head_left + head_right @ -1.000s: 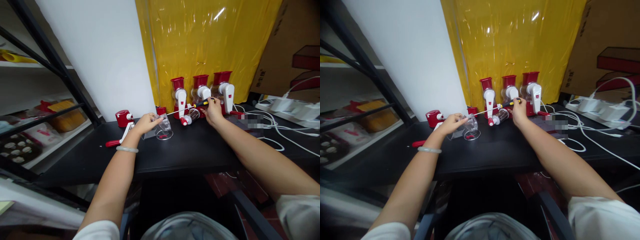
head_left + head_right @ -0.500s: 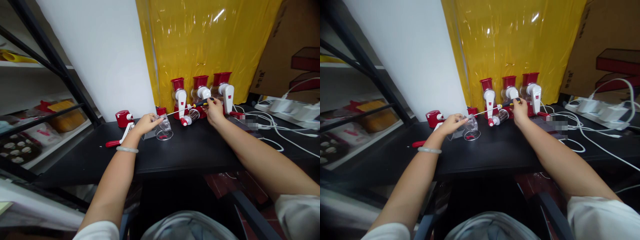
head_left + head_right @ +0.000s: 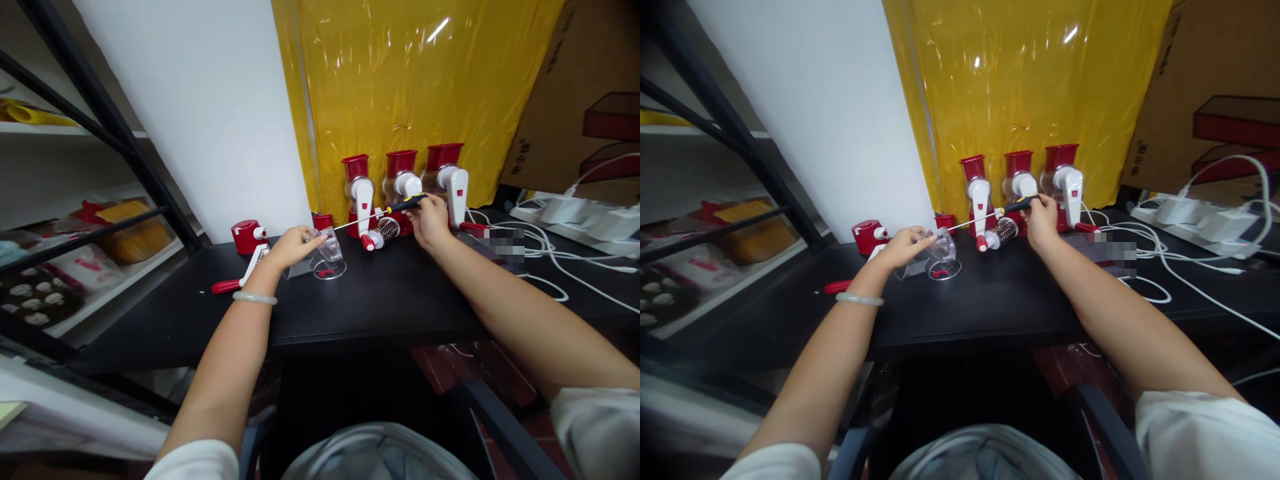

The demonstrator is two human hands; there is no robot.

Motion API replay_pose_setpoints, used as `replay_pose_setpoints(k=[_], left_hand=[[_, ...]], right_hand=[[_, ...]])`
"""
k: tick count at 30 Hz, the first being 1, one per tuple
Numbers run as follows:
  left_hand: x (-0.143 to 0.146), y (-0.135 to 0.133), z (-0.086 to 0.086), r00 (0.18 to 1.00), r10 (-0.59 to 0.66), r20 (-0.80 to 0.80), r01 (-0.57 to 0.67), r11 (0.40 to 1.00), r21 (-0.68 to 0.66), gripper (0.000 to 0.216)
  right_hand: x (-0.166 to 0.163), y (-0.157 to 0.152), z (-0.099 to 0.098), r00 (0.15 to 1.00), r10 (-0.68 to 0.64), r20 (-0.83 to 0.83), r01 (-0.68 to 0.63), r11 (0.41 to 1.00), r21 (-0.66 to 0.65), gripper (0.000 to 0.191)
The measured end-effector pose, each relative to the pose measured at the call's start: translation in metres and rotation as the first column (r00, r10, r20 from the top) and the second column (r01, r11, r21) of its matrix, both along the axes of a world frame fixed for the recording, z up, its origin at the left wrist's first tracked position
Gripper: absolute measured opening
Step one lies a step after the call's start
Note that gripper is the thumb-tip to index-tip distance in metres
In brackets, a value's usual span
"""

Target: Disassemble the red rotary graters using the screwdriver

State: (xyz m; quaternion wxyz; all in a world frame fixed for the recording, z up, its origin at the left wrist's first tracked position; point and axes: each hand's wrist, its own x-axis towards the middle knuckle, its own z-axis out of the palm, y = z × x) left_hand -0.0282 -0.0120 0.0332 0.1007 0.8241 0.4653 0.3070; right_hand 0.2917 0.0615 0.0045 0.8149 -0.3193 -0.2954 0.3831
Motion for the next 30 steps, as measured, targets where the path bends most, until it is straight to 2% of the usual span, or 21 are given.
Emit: replay_pose_setpoints(k=[7, 14, 20, 25, 30], left_hand=[[-0.0005, 0.0008, -0.0004, 1.000, 0.008, -0.003, -0.008, 1.000, -0.002, 0.055], [-0.0002, 0.0009, -0.0005, 1.000, -0.010, -0.001, 0.010, 1.000, 0.007, 0.055], [-0.0010, 0.0026, -0.0018, 1.000, 0.027, -0.003, -0.027, 1.000, -0.009, 0.053], [-0.0002, 0.0022, -0.0013, 1.000, 0.027, 0.001, -0.027, 1.000, -0.009, 0.052], [0.0003, 0.0010, -0.0006, 1.000, 0.019, -0.002, -0.019, 1.000, -0.002, 0.053]], right_hand=[[-0.0017, -0.0013, 0.0009, 1.000, 0.007, 0.025, -0.005, 0.999, -0.051, 0.020], [-0.0001, 0.0033, -0.0038, 0.998, -0.019, 0.058, 0.021, 0.999, -0.035, 0.028], [0.0001, 0.0078, -0.0087, 0.994, -0.053, 0.099, 0.056, 0.998, -0.022, 0.038], [0.0019, 0.0083, -0.0087, 0.993, -0.011, 0.116, 0.019, 0.998, -0.063, 0.034], [0.0025, 0.0055, -0.0066, 0.997, 0.042, 0.069, -0.038, 0.998, -0.047, 0.023]])
